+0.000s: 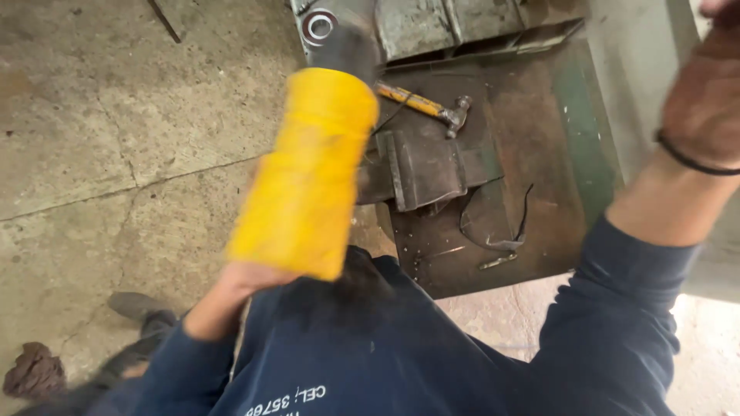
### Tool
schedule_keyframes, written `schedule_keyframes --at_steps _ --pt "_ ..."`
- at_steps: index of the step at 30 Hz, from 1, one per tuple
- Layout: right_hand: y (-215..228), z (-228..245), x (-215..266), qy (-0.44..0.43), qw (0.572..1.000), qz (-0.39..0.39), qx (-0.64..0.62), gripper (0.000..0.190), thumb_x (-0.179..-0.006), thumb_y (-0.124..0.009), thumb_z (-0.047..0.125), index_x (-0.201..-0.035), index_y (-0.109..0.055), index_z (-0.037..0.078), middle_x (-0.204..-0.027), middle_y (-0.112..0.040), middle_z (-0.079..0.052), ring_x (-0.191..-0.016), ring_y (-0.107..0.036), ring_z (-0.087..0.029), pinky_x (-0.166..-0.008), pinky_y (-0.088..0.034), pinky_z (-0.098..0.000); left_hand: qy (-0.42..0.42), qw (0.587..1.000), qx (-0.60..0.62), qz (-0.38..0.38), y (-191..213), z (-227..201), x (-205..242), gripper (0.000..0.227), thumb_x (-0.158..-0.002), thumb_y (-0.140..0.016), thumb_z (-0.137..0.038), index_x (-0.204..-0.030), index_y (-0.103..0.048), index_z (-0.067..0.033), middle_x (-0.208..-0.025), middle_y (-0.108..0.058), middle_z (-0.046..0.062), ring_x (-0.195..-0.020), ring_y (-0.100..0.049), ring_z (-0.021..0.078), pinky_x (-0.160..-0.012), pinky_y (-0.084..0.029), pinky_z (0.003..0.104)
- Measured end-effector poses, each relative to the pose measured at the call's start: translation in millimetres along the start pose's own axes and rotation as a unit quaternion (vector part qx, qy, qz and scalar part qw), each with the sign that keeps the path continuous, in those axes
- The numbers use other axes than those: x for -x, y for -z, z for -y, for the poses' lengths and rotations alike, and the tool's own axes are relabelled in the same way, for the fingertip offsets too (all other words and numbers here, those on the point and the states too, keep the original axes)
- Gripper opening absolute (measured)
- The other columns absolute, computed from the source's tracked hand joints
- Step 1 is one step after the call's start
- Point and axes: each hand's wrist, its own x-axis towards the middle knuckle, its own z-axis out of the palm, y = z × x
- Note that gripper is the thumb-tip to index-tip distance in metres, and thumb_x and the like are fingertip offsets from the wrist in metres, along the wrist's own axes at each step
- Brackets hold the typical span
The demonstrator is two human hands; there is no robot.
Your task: The person opens a box to retrieve a bearing, unwraps it, and attempts to fit it onto the shaft of a blue electric motor. After removing the bearing, they place it on a workbench and then secure it in a bench vise using a wrench.
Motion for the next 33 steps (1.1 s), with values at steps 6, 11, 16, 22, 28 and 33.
schedule_keyframes --at_steps 6,11,16,22,28,33 --pt "-194.4 63.3 -29.3 0.058 0.968 0.134 -0.203 0.045 -0.102 -0.050 0.055 -0.121 -0.064 0.017 -0.111 -0.067 -0.005 -0.092 -0.062 -0.028 -0.085 -0.054 -0.0421 -0.154 0.953 -0.115 -0.235 56.5 72.7 56.3 0.046 -0.092 -0.071 -0.002 -0.131 -0.049 -0.0135 -0.109 -0.064 0.009 -0.100 -0.066 0.0274 -0.091 -0.055 0.039" --pt "-312.5 54.2 -34.4 -0.098 0.916 0.316 -0.227 0.045 -0.113 -0.061 0.047 -0.121 -0.062 0.003 -0.110 -0.071 -0.015 -0.097 -0.071 -0.028 -0.091 -0.060 -0.0420 -0.170 0.920 0.218 -0.280 67.7 128.9 57.0 0.045 -0.099 -0.073 0.000 -0.138 -0.052 -0.0106 -0.112 -0.061 0.003 -0.093 -0.059 0.0148 -0.088 -0.056 0.030" --pt "-428.5 31.5 -21.0 -0.105 0.852 0.511 0.043 0.046 -0.107 -0.050 0.043 -0.128 -0.070 0.007 -0.090 -0.071 -0.005 -0.080 -0.069 -0.017 -0.074 -0.057 -0.0298 -0.173 0.889 0.335 -0.260 81.7 129.5 25.4 0.062 -0.096 -0.071 -0.004 -0.151 -0.045 -0.0146 -0.142 -0.054 0.002 -0.121 -0.057 0.0165 -0.096 -0.054 0.031" --pt "-554.7 -72.6 15.7 0.231 0.796 0.549 0.104 0.055 -0.093 -0.066 0.021 -0.143 -0.054 0.001 -0.116 -0.063 -0.025 -0.100 -0.061 -0.041 -0.082 -0.053 -0.0431 0.002 0.793 0.568 -0.222 102.8 216.1 -15.2 0.056 -0.098 -0.071 -0.022 -0.149 -0.053 -0.0055 -0.132 -0.063 0.008 -0.089 -0.053 0.0199 -0.071 -0.046 0.033" --pt "-675.1 -171.7 89.5 -0.159 0.678 0.701 -0.154 0.022 -0.108 -0.062 0.026 -0.116 -0.060 0.005 -0.105 -0.064 -0.007 -0.099 -0.058 -0.020 -0.089 -0.052 -0.0363 -0.226 0.912 0.063 -0.336 230.7 233.4 -41.6 0.059 -0.094 -0.067 -0.022 -0.149 -0.050 -0.0105 -0.121 -0.067 0.004 -0.117 -0.061 0.0232 -0.114 -0.044 0.041" --pt "-758.1 -204.2 78.4 -0.318 0.687 0.644 -0.110 0.030 -0.102 -0.063 0.036 -0.104 -0.070 0.006 -0.083 -0.066 -0.003 -0.082 -0.060 -0.016 -0.073 -0.051 -0.0344 -0.202 0.750 0.581 -0.243 324.1 332.0 -32.4 0.077 -0.093 -0.081 -0.018 -0.153 -0.036 -0.0073 -0.110 -0.061 0.006 -0.101 -0.059 0.0212 -0.100 -0.049 0.041"
